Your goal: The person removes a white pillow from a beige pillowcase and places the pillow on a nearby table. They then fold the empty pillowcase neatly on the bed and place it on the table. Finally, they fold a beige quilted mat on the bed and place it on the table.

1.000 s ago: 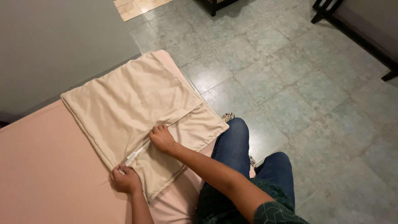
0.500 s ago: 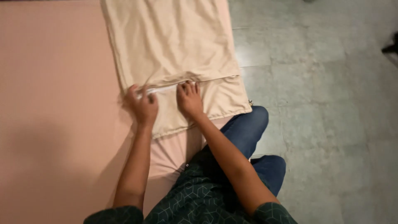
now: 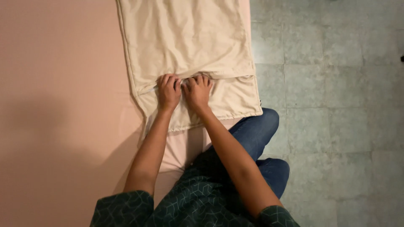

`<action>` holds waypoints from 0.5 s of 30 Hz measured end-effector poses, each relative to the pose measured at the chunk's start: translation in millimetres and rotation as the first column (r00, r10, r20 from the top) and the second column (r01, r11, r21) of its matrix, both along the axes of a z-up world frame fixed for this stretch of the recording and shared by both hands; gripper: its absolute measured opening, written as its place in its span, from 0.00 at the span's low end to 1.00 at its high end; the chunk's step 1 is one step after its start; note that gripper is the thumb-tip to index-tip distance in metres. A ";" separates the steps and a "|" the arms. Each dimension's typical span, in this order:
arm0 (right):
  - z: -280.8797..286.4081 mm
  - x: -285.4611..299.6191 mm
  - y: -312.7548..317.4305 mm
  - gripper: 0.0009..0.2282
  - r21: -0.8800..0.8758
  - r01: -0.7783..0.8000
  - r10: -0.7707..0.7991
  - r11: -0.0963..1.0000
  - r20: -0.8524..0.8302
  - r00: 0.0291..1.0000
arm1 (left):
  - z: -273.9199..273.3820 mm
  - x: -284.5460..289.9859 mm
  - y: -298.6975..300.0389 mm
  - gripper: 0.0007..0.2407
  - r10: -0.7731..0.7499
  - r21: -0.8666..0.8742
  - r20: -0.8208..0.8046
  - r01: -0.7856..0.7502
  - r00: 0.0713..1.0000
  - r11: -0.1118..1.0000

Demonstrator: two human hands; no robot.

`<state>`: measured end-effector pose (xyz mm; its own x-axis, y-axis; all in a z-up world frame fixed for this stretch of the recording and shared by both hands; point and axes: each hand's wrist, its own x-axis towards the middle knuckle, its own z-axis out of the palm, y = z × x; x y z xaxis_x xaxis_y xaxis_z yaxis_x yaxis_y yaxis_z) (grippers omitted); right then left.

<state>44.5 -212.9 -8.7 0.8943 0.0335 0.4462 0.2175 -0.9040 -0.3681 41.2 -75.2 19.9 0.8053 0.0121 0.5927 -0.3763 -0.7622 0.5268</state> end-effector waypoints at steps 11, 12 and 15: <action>15.7 20.4 -2.8 0.05 0.092 -0.030 0.031 0.995 -0.010 0.999 | 1.9 6.2 -3.9 0.07 0.097 -0.218 0.058 -0.082 0.994 0.972; 12.5 20.6 -4.2 0.05 0.087 -0.037 0.040 0.996 -0.027 0.999 | -1.3 6.1 -4.2 0.06 0.105 -0.162 0.060 -0.095 0.993 0.982; 14.4 20.6 -10.0 0.05 0.042 -0.059 0.059 0.997 0.002 0.998 | 13.8 3.0 -7.4 0.07 0.067 -0.063 0.075 -0.062 0.995 0.996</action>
